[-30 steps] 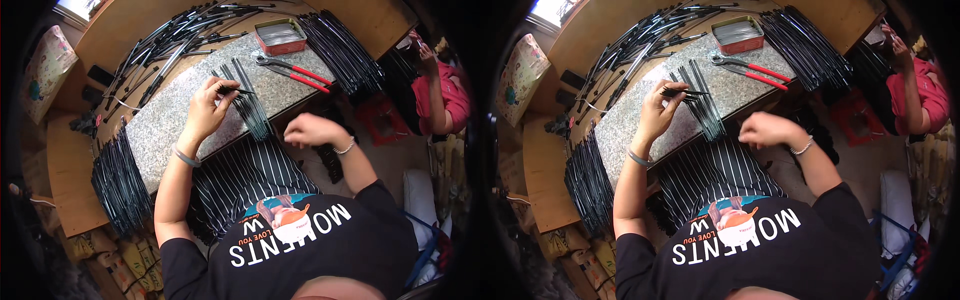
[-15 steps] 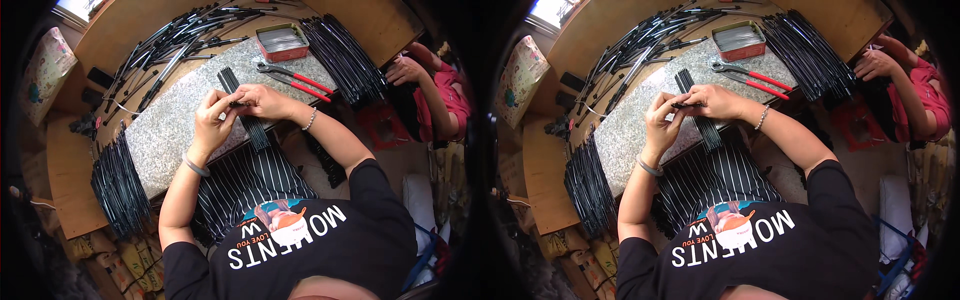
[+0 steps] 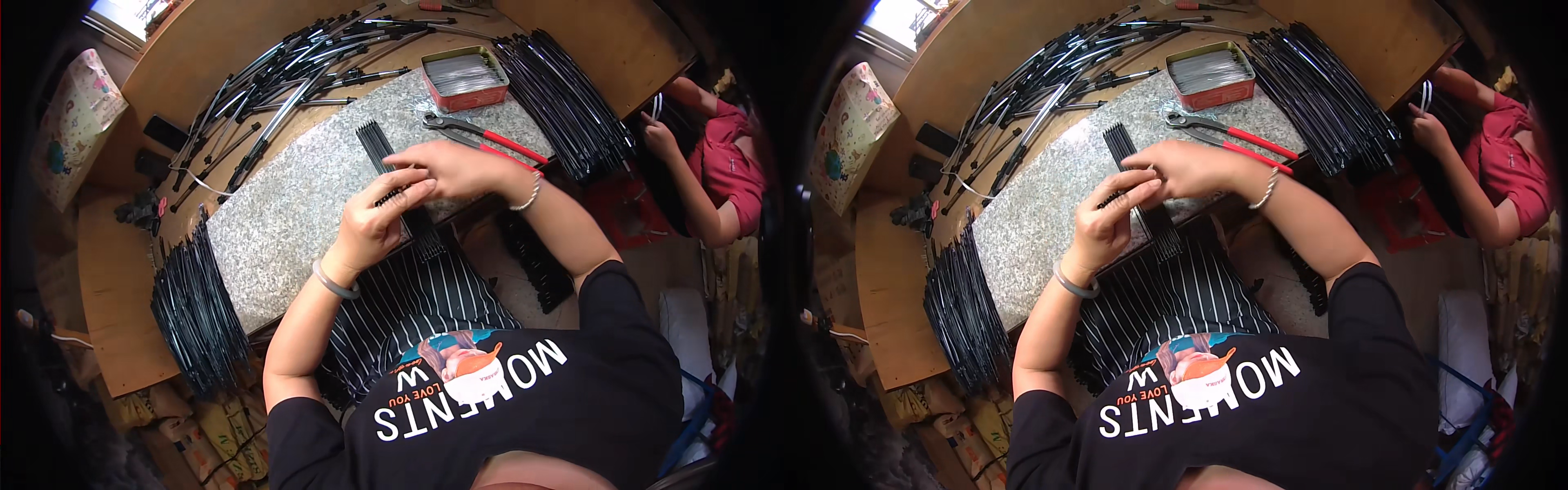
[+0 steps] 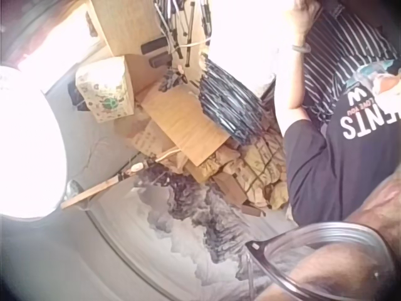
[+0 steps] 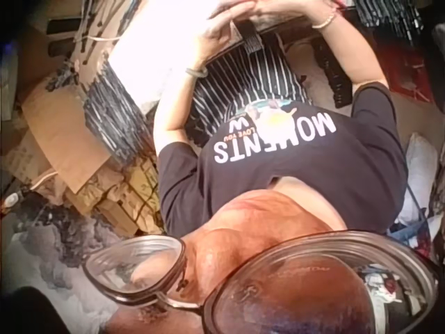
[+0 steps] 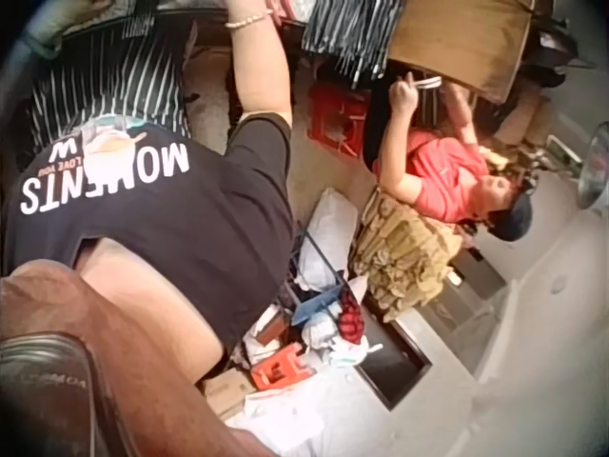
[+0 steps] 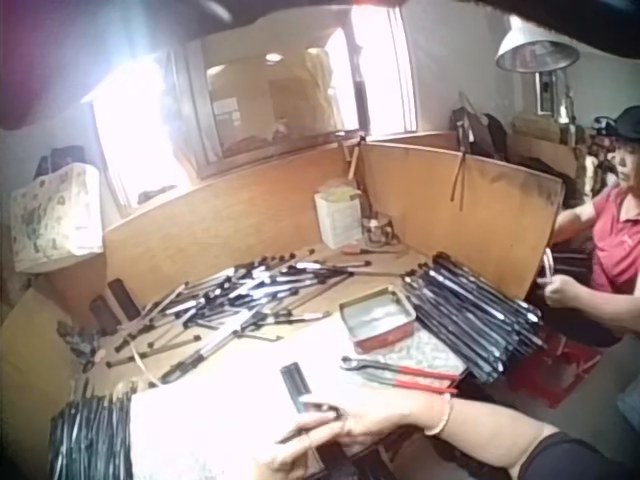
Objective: The person gathers sets of umbrella ribs, threads wire through their ends, attaches them around umbrella runners, and tightens the wire using pliers.
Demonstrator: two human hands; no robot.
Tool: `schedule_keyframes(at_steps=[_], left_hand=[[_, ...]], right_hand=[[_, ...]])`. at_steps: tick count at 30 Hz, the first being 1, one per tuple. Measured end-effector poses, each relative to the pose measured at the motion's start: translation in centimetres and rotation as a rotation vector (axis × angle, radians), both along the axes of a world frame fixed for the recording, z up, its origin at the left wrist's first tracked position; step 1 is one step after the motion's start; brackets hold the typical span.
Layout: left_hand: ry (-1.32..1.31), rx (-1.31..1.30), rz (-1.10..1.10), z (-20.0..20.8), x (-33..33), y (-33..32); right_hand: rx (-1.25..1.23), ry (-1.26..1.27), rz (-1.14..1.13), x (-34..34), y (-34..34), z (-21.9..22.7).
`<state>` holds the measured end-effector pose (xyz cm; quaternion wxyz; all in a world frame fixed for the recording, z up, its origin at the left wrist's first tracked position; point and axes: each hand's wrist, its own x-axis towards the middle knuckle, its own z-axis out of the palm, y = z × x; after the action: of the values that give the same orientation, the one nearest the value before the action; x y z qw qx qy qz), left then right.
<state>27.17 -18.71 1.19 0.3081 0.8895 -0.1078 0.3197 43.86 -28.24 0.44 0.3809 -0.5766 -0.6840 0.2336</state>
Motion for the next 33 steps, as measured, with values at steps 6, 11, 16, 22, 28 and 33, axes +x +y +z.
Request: schedule_keyframes(at_steps=[6, 11, 16, 22, 28, 33], left_hand=[[0.003, -0.016, 0.057, -0.6, 0.0, -0.5], [0.017, -0.042, 0.013, -1.0, 0.6, -0.8], [-0.033, -0.149, 0.033, -1.4, 1.0, -1.0], [-0.002, -0.087, 0.027, -1.0, 0.8, -1.0], [-0.012, -0.085, 0.029, -1.1, 0.8, -1.1], [-0.014, -0.064, 0.052, -1.1, 0.9, -1.3]], right_hand=[[0.009, -0.558, -0.701, 12.1, 1.2, 1.9], [-0.019, -0.682, -0.567, 14.5, 1.7, 0.2], [0.192, -0.584, -0.610, 13.2, 0.9, 1.0], [0.438, -0.081, -0.239, 2.0, -4.6, 4.1], [0.513, -0.385, -0.249, -0.6, -6.8, 3.9], [0.537, -0.405, -0.293, -1.0, -6.8, 3.7]])
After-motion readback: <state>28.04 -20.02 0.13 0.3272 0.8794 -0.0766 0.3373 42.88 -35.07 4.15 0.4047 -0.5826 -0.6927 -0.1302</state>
